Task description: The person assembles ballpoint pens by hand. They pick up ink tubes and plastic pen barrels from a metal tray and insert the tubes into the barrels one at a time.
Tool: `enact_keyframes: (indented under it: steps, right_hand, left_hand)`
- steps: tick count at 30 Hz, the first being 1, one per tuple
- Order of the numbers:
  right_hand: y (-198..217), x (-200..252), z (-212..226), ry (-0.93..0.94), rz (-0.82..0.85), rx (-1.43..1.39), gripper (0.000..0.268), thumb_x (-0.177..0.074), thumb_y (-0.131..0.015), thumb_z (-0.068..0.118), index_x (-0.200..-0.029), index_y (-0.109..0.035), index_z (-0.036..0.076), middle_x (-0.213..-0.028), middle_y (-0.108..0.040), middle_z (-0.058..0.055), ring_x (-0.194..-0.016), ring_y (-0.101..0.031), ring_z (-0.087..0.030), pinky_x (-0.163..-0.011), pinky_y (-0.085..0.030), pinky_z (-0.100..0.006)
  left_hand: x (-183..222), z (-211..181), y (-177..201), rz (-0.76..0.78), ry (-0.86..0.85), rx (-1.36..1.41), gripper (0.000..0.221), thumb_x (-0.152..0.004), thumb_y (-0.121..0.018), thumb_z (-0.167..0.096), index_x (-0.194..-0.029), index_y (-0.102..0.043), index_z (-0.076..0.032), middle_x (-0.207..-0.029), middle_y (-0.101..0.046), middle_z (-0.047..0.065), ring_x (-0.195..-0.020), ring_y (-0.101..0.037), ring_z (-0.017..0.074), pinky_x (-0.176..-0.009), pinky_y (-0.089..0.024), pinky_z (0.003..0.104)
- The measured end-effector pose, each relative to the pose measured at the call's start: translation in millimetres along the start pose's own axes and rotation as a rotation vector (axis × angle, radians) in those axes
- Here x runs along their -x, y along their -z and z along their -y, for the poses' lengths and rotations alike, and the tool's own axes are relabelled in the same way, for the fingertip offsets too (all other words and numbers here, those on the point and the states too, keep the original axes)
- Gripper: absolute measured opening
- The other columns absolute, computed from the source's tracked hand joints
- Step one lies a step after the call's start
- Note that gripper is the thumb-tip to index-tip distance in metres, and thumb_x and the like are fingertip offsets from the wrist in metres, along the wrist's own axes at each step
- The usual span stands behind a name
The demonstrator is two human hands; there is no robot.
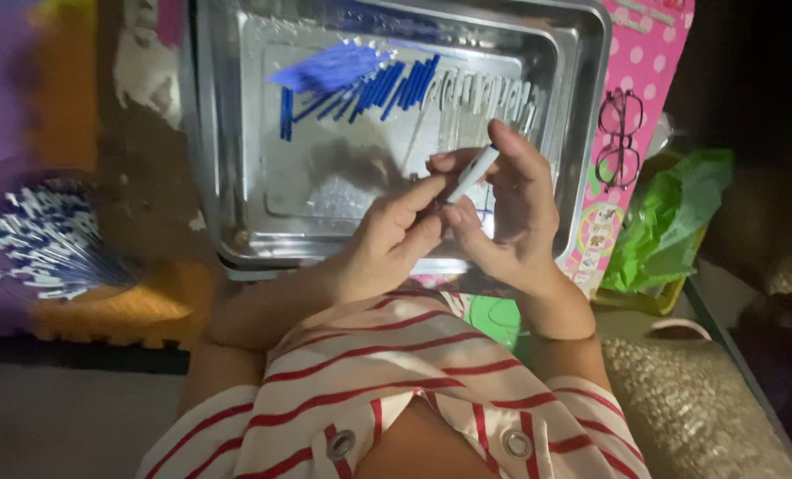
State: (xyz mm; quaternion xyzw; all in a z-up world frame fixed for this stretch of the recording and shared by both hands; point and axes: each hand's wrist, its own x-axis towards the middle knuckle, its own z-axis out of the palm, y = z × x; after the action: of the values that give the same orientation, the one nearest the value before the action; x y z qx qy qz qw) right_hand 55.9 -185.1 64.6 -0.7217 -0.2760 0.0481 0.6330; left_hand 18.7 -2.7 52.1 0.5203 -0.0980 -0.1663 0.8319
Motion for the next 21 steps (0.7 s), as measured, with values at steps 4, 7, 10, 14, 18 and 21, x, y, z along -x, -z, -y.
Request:
enact_keyframes:
  steps: [4,7,10,14,18,21]
  right_hand:
    - [-9,1,-1,0.038,-0.052,-0.021,0.073,-0.11,-0.066,-0.001,-0.168,-0.024,0.011,-0.132,-0.06,-0.024,-0.123,-0.071,-0.037,-0.113,-0.063,-0.048]
    - [-12,3,-4,0.017,-0.082,-0.04,0.077,-0.109,-0.066,-0.003,-0.169,-0.022,0.012,-0.13,-0.063,-0.025,-0.124,-0.071,-0.036,-0.116,-0.062,-0.049]
    - [-11,4,-3,0.024,-0.079,-0.015,0.077,-0.106,-0.071,0.001,-0.167,-0.025,0.008,-0.131,-0.063,-0.024,-0.123,-0.072,-0.037,-0.114,-0.063,-0.046]
    - [-10,9,4,-0.072,-0.078,-0.146,0.064,-0.117,-0.053,0.044,-0.165,-0.032,0.007,-0.118,-0.066,-0.022,-0.127,-0.07,-0.041,-0.116,-0.06,-0.057]
    - [9,23,-43,-0.049,-0.055,-0.449,0.08,-0.113,-0.046,0.05,-0.17,-0.016,0.004,-0.124,-0.07,-0.025,-0.123,-0.068,-0.028,-0.115,-0.053,-0.042]
    - [12,34,-55,-0.128,-0.141,-0.557,0.09,-0.106,-0.04,0.062,-0.17,-0.016,0.003,-0.128,-0.069,-0.028,-0.114,-0.074,-0.027,-0.115,-0.055,-0.042]
  left_hand:
    - [1,14,3,-0.096,-0.078,-0.3,0.038,-0.113,-0.048,-0.015,-0.15,-0.053,-0.008,-0.105,-0.07,0.007,-0.09,-0.062,0.0135,-0.085,-0.052,0.029]
    - [1,16,4,-0.084,-0.103,-0.289,0.038,-0.113,-0.046,-0.012,-0.15,-0.052,-0.007,-0.102,-0.07,0.008,-0.084,-0.061,0.0138,-0.081,-0.051,0.028]
    - [7,24,4,-0.013,-0.025,0.03,0.039,-0.116,-0.045,-0.014,-0.154,-0.049,-0.007,-0.096,-0.06,0.002,-0.075,-0.044,0.0082,-0.07,-0.04,0.023]
    - [10,18,6,0.087,0.007,0.223,0.051,-0.118,-0.044,-0.018,-0.165,-0.038,0.0,-0.143,-0.058,0.0,-0.069,-0.036,0.0094,-0.062,-0.036,0.023]
    - [12,15,6,0.036,-0.028,0.333,0.043,-0.113,-0.052,-0.014,-0.151,-0.047,0.007,-0.102,-0.072,0.015,-0.059,-0.052,0.0041,-0.048,-0.038,0.017]
    - [16,15,11,0.042,0.117,0.502,0.066,-0.11,-0.053,-0.047,-0.152,-0.046,0.004,-0.096,-0.071,0.017,-0.054,-0.049,0.0026,-0.045,-0.032,0.016]
